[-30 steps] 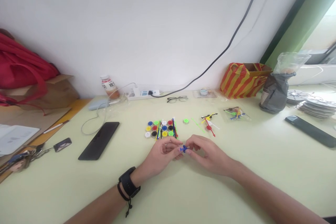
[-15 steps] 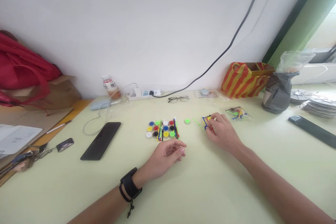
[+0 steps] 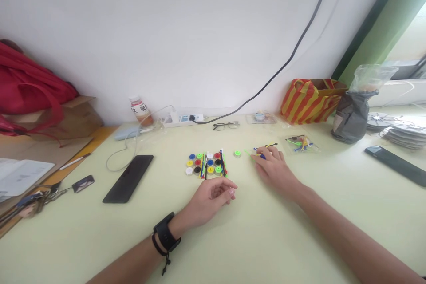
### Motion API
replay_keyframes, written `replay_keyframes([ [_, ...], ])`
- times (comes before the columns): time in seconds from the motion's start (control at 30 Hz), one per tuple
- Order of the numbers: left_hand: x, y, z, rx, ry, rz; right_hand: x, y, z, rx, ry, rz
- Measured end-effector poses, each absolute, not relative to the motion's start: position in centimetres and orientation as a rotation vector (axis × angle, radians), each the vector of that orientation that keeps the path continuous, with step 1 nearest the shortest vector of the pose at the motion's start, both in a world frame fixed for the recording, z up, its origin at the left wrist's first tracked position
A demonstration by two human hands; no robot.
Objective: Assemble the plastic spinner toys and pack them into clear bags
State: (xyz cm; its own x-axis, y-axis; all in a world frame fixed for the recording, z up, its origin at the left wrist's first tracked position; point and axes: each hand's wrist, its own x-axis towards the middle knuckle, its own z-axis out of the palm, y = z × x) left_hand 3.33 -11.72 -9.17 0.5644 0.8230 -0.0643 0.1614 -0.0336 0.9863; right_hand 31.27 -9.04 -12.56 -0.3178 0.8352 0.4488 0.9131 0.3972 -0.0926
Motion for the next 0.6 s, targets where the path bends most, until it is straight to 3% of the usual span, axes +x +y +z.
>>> replay_keyframes([
  [0.6, 3.2, -11.8, -9.4, 1.61, 0.845, 0.597, 29.8, -11.0, -9.6, -1.338, -2.15, 0.259],
])
